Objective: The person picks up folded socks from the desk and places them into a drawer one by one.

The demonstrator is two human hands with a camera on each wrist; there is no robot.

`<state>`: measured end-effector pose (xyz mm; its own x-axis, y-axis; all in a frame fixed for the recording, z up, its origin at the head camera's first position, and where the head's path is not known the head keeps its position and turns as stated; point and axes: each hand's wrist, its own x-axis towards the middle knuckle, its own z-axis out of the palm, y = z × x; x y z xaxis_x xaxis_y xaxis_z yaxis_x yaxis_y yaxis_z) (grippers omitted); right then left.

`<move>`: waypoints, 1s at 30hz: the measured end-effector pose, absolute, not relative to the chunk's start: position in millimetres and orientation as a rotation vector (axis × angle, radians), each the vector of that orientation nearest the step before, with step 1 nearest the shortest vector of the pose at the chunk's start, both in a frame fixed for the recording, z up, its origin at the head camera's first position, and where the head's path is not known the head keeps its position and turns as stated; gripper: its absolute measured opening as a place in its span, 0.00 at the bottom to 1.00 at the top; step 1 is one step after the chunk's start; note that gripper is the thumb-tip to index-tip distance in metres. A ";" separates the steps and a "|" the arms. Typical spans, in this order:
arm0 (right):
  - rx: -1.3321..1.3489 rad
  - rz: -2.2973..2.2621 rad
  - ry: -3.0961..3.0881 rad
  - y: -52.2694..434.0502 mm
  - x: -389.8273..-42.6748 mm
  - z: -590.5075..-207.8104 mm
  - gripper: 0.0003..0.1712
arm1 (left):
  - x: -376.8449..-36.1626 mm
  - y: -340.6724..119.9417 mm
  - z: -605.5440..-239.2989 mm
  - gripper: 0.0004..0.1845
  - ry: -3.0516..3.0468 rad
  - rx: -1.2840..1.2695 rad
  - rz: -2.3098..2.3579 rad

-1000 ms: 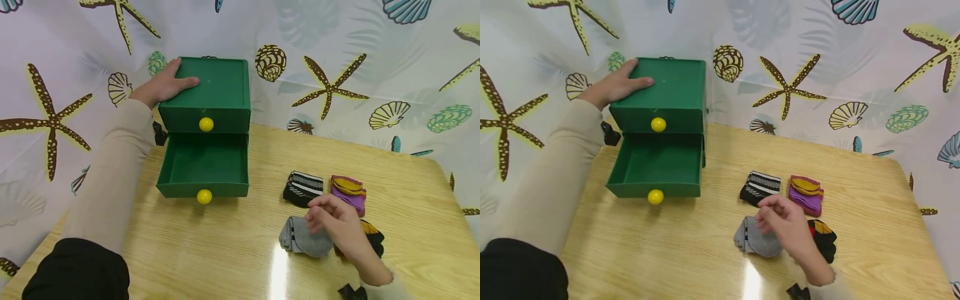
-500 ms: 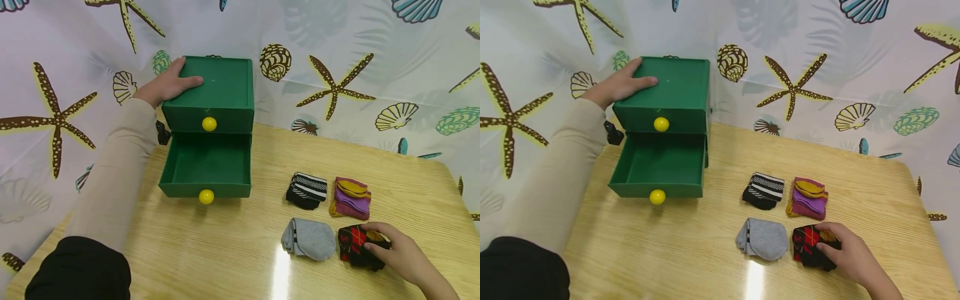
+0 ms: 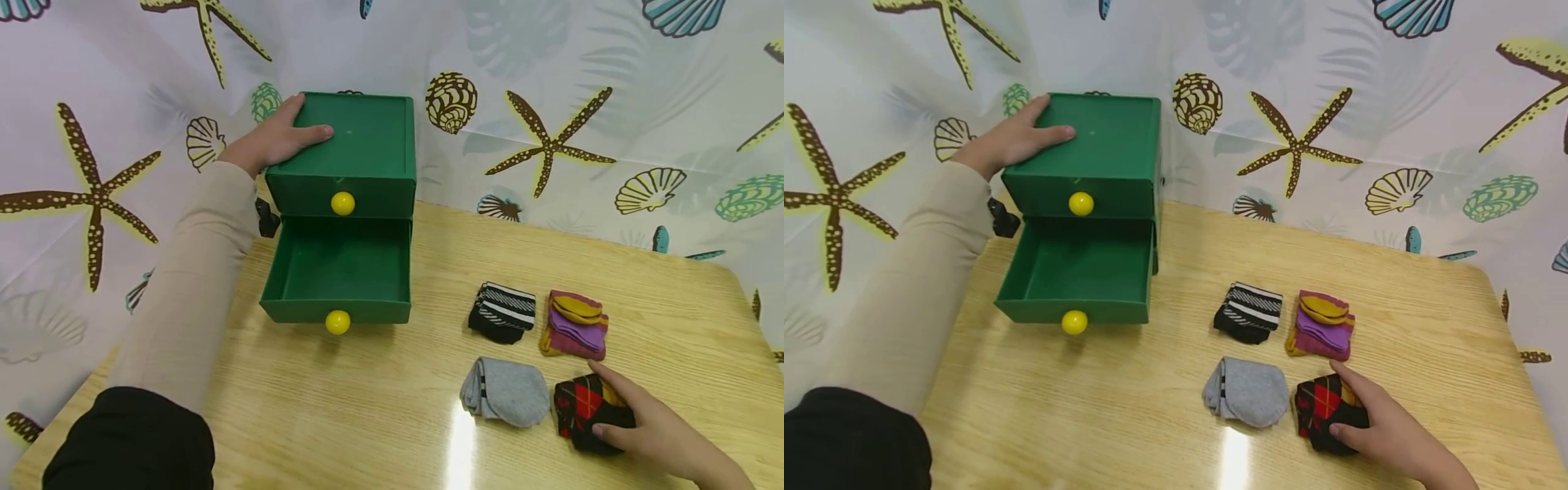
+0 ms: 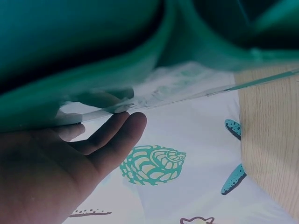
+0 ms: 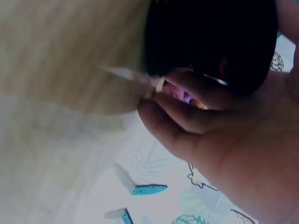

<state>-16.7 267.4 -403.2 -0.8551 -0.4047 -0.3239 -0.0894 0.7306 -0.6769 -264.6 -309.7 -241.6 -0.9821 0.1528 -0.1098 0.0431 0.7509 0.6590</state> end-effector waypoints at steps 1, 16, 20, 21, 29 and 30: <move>-0.386 -0.937 2.500 265.8 -15.5 -404.2 0.53 | -264.7 -309.8 -241.6 0.51 2.792 0.155 1.045; -0.418 -1.010 2.783 259.7 1.2 -410.1 0.46 | -264.1 -308.6 -240.8 0.51 2.791 0.151 1.028; -0.453 -1.008 2.898 260.9 1.8 -408.9 0.35 | -265.0 -308.9 -242.0 0.51 2.792 0.155 1.033; -0.458 -1.021 2.914 261.5 1.5 -408.1 0.31 | -265.2 -308.8 -242.1 0.51 2.791 0.157 1.034; -0.382 -1.159 2.918 260.5 -9.2 -388.2 0.13 | -265.9 -310.9 -242.8 0.51 2.789 0.158 1.045; -0.395 -1.193 2.918 259.0 -10.4 -385.6 0.11 | -265.9 -311.4 -243.0 0.51 2.788 0.158 1.046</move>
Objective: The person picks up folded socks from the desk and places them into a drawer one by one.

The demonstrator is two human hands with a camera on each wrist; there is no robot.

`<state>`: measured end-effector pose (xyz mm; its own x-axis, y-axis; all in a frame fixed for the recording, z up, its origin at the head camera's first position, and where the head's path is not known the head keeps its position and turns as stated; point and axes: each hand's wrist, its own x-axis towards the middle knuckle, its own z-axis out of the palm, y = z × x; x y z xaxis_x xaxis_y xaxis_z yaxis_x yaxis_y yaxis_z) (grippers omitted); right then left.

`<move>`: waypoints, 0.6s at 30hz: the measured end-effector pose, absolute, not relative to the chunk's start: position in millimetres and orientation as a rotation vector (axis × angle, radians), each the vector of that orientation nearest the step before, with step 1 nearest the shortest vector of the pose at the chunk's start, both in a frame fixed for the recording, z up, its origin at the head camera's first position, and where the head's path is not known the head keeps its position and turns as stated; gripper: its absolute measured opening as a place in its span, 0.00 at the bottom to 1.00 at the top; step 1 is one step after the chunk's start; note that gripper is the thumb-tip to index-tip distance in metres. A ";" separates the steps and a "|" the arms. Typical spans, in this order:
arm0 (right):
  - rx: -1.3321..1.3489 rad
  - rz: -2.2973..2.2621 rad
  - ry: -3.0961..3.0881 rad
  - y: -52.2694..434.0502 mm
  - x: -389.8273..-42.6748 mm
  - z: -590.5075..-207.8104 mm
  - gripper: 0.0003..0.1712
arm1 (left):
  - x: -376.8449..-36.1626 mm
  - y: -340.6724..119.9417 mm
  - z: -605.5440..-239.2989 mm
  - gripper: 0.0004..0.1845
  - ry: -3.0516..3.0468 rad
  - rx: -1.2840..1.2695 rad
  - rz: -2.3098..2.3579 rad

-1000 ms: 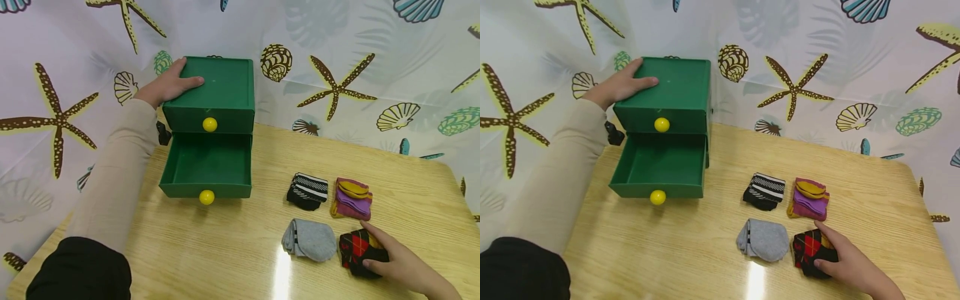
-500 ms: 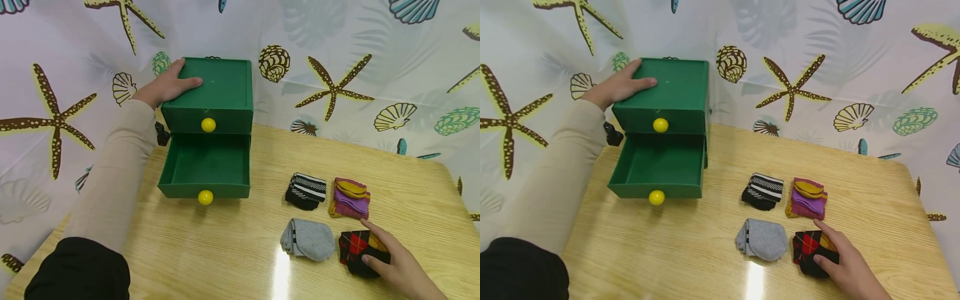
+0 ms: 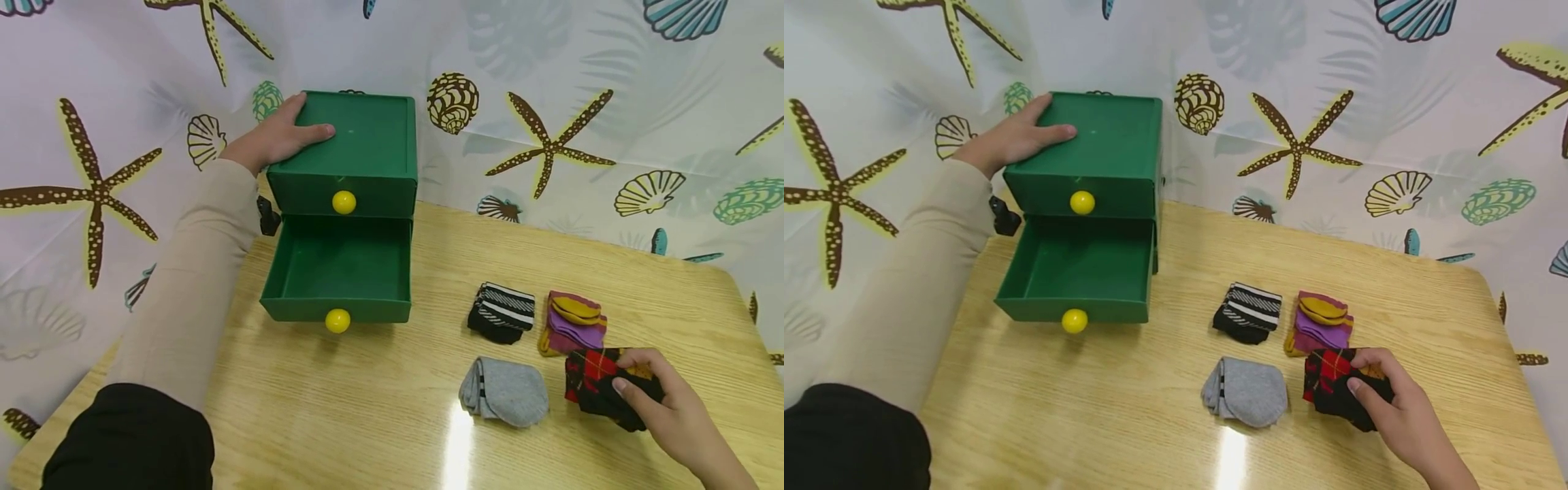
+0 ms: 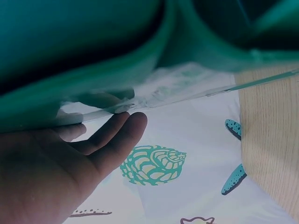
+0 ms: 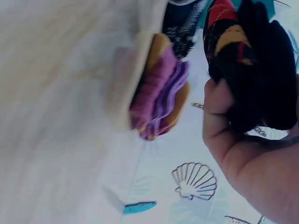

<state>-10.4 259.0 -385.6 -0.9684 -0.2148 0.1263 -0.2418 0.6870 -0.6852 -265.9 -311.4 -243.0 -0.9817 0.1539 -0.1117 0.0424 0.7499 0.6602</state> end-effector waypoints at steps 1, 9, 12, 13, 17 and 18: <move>0.401 1.200 -2.821 257.2 -11.6 -383.0 0.09 | -266.0 -311.9 -243.1 0.51 2.786 0.157 1.049; 0.624 1.398 -2.577 233.4 -22.5 -367.0 0.15 | -264.9 -313.3 -243.5 0.51 2.782 0.147 1.060; 0.581 1.408 -2.557 221.4 -28.1 -361.8 0.15 | -264.2 -312.7 -242.7 0.51 2.783 0.152 1.061; 0.552 1.414 -2.556 216.9 -30.1 -360.1 0.14 | -264.0 -312.4 -242.4 0.51 2.784 0.153 1.059; 0.450 1.450 -2.575 198.7 -39.7 -352.5 0.13 | -263.6 -311.6 -242.1 0.51 2.790 0.162 1.053; 0.432 1.496 -2.577 193.9 -42.2 -350.1 0.13 | -263.5 -311.6 -242.1 0.51 2.790 0.164 1.053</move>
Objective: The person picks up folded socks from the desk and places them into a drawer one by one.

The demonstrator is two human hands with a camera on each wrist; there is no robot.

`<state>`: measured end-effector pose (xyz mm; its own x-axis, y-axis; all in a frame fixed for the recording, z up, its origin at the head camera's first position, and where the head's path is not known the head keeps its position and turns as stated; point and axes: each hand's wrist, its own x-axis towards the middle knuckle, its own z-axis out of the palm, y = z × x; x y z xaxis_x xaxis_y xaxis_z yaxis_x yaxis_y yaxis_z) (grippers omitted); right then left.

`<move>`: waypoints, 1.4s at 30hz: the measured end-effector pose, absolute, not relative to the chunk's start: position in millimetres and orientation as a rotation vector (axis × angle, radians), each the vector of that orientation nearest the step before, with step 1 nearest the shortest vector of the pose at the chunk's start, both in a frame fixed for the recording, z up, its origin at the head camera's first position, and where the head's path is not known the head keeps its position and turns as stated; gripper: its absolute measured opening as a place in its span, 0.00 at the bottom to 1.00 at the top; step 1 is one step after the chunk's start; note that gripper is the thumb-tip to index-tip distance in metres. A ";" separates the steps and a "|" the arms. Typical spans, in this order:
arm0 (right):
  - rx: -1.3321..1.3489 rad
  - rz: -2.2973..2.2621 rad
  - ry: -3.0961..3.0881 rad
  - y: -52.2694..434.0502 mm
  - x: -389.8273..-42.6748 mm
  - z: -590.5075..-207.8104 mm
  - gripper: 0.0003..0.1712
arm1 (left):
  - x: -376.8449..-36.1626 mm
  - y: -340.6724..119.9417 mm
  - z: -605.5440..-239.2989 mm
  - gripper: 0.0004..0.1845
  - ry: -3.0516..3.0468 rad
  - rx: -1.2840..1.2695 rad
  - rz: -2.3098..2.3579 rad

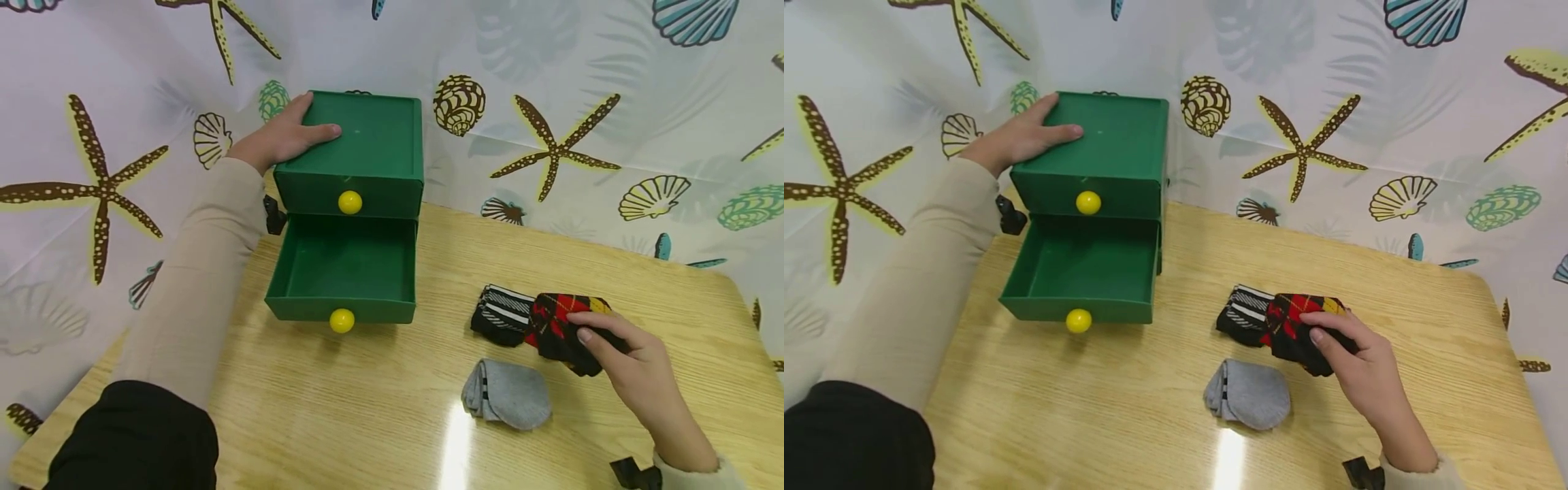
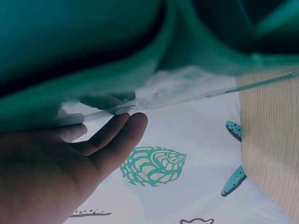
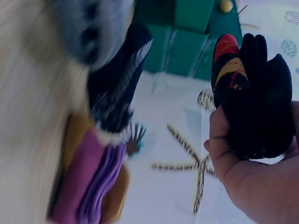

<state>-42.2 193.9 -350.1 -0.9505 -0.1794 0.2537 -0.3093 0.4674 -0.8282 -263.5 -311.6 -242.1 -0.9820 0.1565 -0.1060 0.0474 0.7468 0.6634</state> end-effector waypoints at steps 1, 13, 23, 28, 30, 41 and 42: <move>0.415 1.550 -2.578 189.1 -44.5 -347.7 0.14 | -263.7 -311.6 -241.9 0.51 2.789 0.165 1.055; 0.558 2.102 -2.528 121.0 -81.2 -325.5 0.22 | -264.3 -309.5 -240.9 0.51 2.804 0.159 1.032; 0.736 2.255 -2.464 39.3 -111.5 -314.6 0.25 | -264.1 -310.1 -245.3 0.51 2.781 0.141 1.061; 0.769 2.114 -2.615 -1.5 -123.5 -310.5 0.23 | -264.4 -310.8 -246.5 0.51 2.776 0.146 1.073; 0.780 2.065 -2.672 -16.7 -127.9 -308.8 0.21 | -264.0 -311.1 -246.3 0.51 2.777 0.143 1.073; 0.809 1.929 -2.852 -82.2 -144.8 -315.7 0.19 | -264.8 -311.5 -242.9 0.50 2.787 0.120 1.058; 0.810 1.943 -2.878 -85.7 -146.4 -316.5 0.20 | -264.9 -311.1 -242.5 0.51 2.789 0.120 1.058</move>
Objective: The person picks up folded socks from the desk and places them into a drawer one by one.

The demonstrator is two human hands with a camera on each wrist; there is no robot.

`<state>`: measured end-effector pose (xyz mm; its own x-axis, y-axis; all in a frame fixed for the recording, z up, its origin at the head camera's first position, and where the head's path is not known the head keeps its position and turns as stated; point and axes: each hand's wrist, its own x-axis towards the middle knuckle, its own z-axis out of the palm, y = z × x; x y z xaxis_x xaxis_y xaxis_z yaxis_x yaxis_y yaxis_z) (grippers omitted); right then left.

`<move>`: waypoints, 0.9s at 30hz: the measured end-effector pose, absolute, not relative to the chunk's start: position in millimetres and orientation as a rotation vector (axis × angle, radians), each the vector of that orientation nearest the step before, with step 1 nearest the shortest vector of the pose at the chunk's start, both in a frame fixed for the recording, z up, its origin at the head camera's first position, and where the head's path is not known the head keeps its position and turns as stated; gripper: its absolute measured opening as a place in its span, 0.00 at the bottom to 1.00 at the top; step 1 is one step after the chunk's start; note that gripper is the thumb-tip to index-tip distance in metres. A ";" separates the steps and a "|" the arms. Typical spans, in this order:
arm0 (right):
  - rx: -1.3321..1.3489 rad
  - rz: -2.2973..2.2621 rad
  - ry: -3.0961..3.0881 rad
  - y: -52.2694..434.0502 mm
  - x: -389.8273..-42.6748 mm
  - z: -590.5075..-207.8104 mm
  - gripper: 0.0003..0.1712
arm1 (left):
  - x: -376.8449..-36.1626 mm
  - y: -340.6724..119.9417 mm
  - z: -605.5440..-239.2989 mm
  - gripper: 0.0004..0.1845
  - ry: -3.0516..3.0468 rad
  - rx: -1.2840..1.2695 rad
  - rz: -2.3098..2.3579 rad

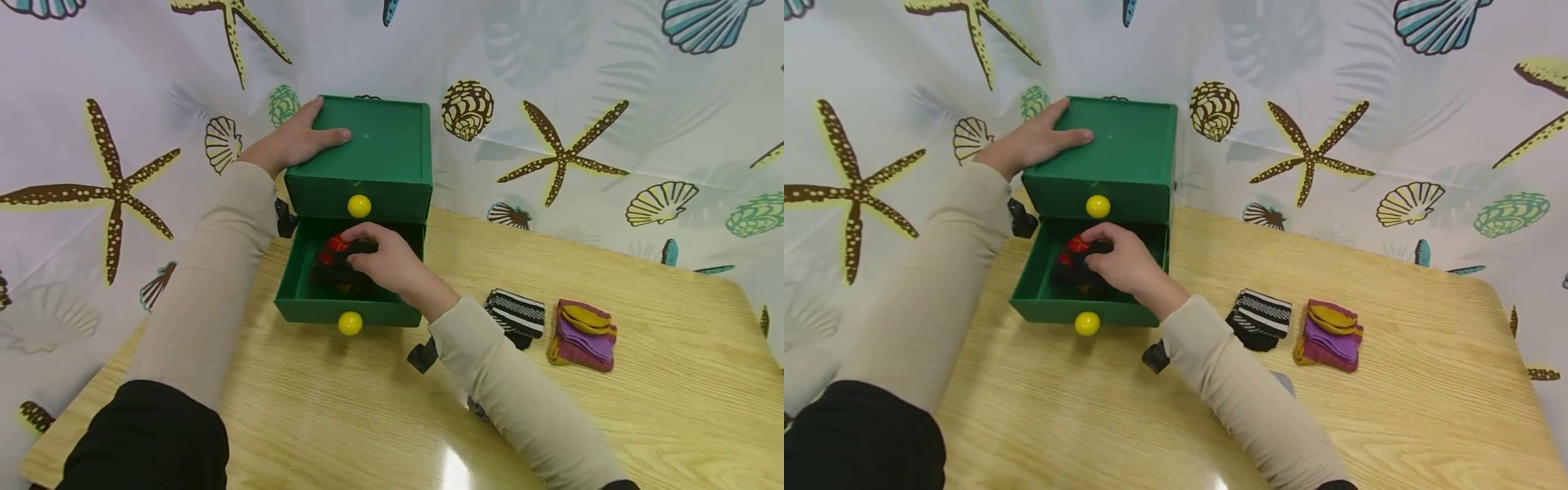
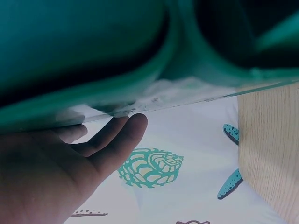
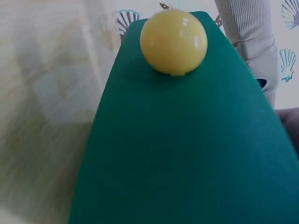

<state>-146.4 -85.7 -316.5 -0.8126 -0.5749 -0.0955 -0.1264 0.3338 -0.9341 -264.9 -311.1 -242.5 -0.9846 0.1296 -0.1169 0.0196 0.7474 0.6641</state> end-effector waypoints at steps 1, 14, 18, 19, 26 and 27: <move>-0.608 -1.461 2.172 -88.4 -147.8 -316.8 0.22 | -265.0 -310.8 -242.6 0.51 2.790 0.121 1.059; -0.485 -1.254 2.235 -80.5 -153.5 -307.6 0.23 | -264.4 -308.3 -241.7 0.51 2.779 0.124 1.068; -0.502 -1.187 2.255 -81.4 -152.7 -307.2 0.23 | -263.3 -310.1 -241.8 0.51 2.773 0.126 1.077; -0.528 -1.152 2.275 -82.4 -152.0 -306.9 0.23 | -263.2 -310.2 -241.8 0.51 2.773 0.127 1.076; -0.652 -1.084 2.263 -90.6 -147.4 -307.6 0.23 | -262.5 -311.4 -242.8 0.52 2.764 0.111 1.103; -0.656 -1.088 2.257 -90.9 -147.1 -308.2 0.23 | -262.4 -311.8 -243.1 0.52 2.760 0.109 1.107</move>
